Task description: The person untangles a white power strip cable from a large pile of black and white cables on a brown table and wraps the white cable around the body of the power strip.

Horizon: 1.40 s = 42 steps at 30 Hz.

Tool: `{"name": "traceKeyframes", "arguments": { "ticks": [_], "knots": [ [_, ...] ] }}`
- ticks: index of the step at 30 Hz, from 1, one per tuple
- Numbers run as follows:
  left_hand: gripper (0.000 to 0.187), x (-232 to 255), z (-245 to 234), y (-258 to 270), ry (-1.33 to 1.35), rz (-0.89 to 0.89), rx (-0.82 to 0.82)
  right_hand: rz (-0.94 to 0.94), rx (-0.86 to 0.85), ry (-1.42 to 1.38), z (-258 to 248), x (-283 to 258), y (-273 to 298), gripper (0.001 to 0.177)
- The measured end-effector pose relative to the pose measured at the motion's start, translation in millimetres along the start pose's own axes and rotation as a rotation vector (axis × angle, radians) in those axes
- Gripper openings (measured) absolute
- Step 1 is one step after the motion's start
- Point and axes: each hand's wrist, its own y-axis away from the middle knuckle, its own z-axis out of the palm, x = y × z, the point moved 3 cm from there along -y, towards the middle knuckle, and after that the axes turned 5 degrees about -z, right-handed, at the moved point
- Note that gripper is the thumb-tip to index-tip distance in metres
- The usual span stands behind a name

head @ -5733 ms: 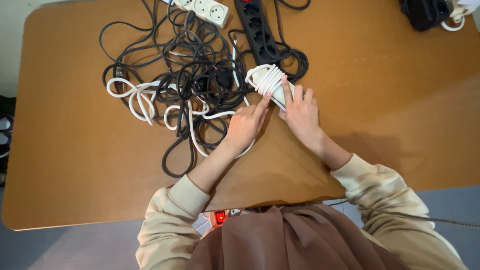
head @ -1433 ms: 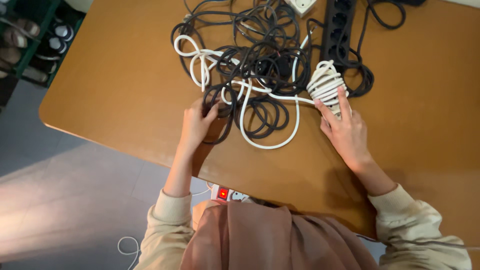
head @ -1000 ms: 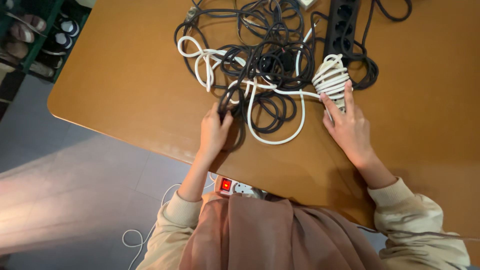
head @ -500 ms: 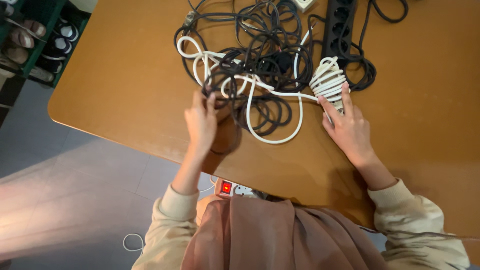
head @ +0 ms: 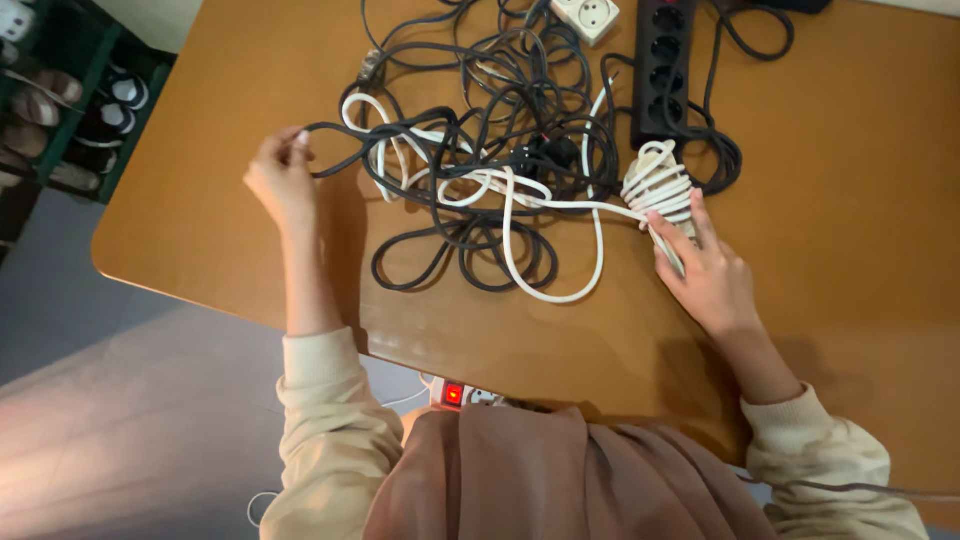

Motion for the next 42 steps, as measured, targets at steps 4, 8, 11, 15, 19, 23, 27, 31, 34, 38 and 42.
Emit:
{"name": "traceKeyframes", "arguments": {
  "ticks": [4, 8, 11, 15, 19, 23, 27, 31, 34, 38, 42],
  "knots": [
    [0.012, -7, 17, 18, 0.137, -0.060, -0.104, -0.010, 0.006, 0.017, 4, 4, 0, 0.050],
    [0.014, 24, 2, 33, 0.398, 0.135, -0.147, -0.026, 0.010, 0.023, 3, 4, 0, 0.050],
    [0.016, 66, -6, 55, 0.075, 0.709, 0.070, -0.023, 0.020, 0.028, 2, 4, 1, 0.049],
    [0.029, 109, 8, 111, -0.274, 1.107, 0.069, -0.023, 0.025, 0.022, 4, 4, 0, 0.049],
    [0.038, 130, 31, 139, -0.538, 0.964, -0.142, -0.006, 0.005, 0.015, 4, 5, 0, 0.049],
    [0.050, 131, 38, 139, -0.492, 0.859, -0.322, -0.024, 0.004, 0.027, 3, 4, 0, 0.049],
    [0.040, 125, 40, 142, -0.409, 0.827, -0.392, -0.011, 0.000, 0.016, 3, 4, 0, 0.048],
    [0.036, 121, 43, 149, -0.440, 0.714, -0.375, -0.027, -0.003, 0.014, 1, 3, -1, 0.050],
    [0.052, 119, 50, 156, -0.588, 0.677, -0.269, -0.025, 0.001, 0.000, 2, 2, 0, 0.048],
    [0.051, 110, 48, 152, -0.531, 0.512, -0.372, -0.022, 0.006, -0.015, 2, 2, 1, 0.048],
    [0.032, 101, 41, 148, -0.416, 0.406, -0.533, -0.021, -0.006, 0.004, 2, 2, 0, 0.049]
  ]
}}
